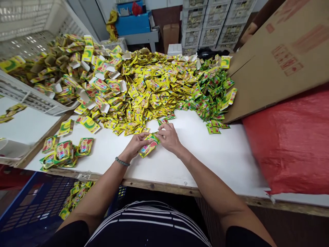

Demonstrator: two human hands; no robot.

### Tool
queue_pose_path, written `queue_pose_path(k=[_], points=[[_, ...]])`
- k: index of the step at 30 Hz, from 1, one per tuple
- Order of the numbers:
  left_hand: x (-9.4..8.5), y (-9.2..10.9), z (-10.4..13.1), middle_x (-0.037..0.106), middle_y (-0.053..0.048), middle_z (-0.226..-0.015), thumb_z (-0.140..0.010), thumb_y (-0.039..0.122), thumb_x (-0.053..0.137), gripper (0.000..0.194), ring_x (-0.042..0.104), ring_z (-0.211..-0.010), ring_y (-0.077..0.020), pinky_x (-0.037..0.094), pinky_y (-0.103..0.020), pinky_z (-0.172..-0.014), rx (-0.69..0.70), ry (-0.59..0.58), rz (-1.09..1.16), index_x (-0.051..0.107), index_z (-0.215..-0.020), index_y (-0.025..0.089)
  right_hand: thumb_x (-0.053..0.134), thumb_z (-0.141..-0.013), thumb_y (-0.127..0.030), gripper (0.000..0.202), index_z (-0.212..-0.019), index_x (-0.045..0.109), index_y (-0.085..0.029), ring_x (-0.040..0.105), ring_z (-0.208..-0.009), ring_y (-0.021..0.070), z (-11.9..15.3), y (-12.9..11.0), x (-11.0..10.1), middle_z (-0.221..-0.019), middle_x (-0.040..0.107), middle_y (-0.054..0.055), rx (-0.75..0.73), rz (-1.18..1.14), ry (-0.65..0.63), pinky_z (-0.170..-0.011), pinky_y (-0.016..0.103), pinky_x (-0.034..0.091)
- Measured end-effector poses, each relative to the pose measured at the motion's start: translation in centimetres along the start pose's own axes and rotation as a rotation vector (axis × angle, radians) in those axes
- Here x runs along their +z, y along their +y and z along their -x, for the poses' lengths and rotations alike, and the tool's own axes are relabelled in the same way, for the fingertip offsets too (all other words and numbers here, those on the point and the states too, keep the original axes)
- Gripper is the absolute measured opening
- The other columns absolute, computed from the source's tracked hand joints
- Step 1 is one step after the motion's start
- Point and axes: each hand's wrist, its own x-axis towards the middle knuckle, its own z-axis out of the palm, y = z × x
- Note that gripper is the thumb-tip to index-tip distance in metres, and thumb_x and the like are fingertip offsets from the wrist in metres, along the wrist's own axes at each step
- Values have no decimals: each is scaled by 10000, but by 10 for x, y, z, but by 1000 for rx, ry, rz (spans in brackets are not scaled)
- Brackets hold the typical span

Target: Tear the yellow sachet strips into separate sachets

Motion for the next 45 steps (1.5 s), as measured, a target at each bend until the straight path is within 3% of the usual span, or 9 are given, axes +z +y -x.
queue_pose_path(k=[5, 9, 13, 17, 22, 27, 34, 38, 45], points=[[-4, 1, 2, 728, -9, -702, -479, 268, 933, 616, 665, -587, -139, 518, -242, -612, 25, -22, 66, 658, -1008, 116, 656, -837, -458, 233, -760, 704, -244, 557, -1077, 275, -4, 2, -2, -1064, 690, 77, 133, -70, -80, -924, 458, 451], [-6, 2, 4, 739, -25, -742, -506, 254, 923, 617, 676, -610, -150, 519, -250, -618, 21, -51, 85, 670, -1051, 115, 715, -782, -435, 216, -700, 695, -236, 516, -1172, 298, -13, -1, -1, -1146, 678, 77, 42, -34, -154, -1032, 509, 365], [-5, 5, 3, 745, -36, -777, -525, 273, 919, 597, 673, -605, -136, 525, -243, -617, 49, -2, 172, 652, -1036, 117, 616, -859, -435, 234, -835, 730, -232, 607, -1011, 236, -42, 2, -9, -1089, 699, 66, 42, -163, -274, -915, 419, 447], [-4, 7, 0, 733, -24, -740, -512, 291, 926, 640, 660, -575, -130, 511, -230, -577, 59, 79, 208, 614, -1046, 125, 544, -845, -178, 233, -983, 731, -179, 571, -1005, 274, -84, 27, -21, -1049, 689, 123, -22, 329, -44, -860, 415, 431], [-3, 7, -2, 723, -6, -729, -463, 283, 938, 691, 659, -584, -135, 526, -252, -611, 51, 149, 222, 608, -1052, 135, 490, -851, -129, 255, -827, 735, -197, 552, -1010, 284, -109, 54, -25, -1070, 682, 133, -112, 683, -63, -839, 415, 420], [-1, 6, -1, 718, -6, -743, -493, 319, 926, 670, 644, -573, -127, 505, -242, -592, 52, 100, 186, 621, -1062, 137, 462, -896, -228, 222, -962, 673, -214, 604, -970, 252, -85, 45, -39, -991, 686, 97, -16, 387, 172, -854, 399, 469], [5, -1, -1, 610, 59, -558, -526, 321, 911, 592, 552, -479, -90, 417, -207, -502, 46, 35, -27, 673, -1036, 137, 608, -794, -551, 355, -1010, 582, -271, 598, -720, 174, -9, 0, -41, -755, 580, -11, 382, -382, 197, -550, 272, 500], [6, -4, 0, 641, 41, -601, -528, 317, 912, 623, 580, -524, -99, 444, -217, -546, 66, 0, -70, 685, -1076, 129, 728, -668, -591, 455, -968, 640, -260, 569, -672, 172, 8, -11, -22, -743, 587, -10, 402, -438, 79, -566, 303, 512], [8, -5, 2, 750, -38, -806, -518, 339, 915, 614, 660, -643, -140, 518, -262, -662, 61, -31, -62, 709, -1055, 126, 704, -712, -564, 360, -822, 730, -221, 587, -664, 183, 10, -6, -27, -699, 652, 8, 331, -301, -79, -620, 314, 463]])
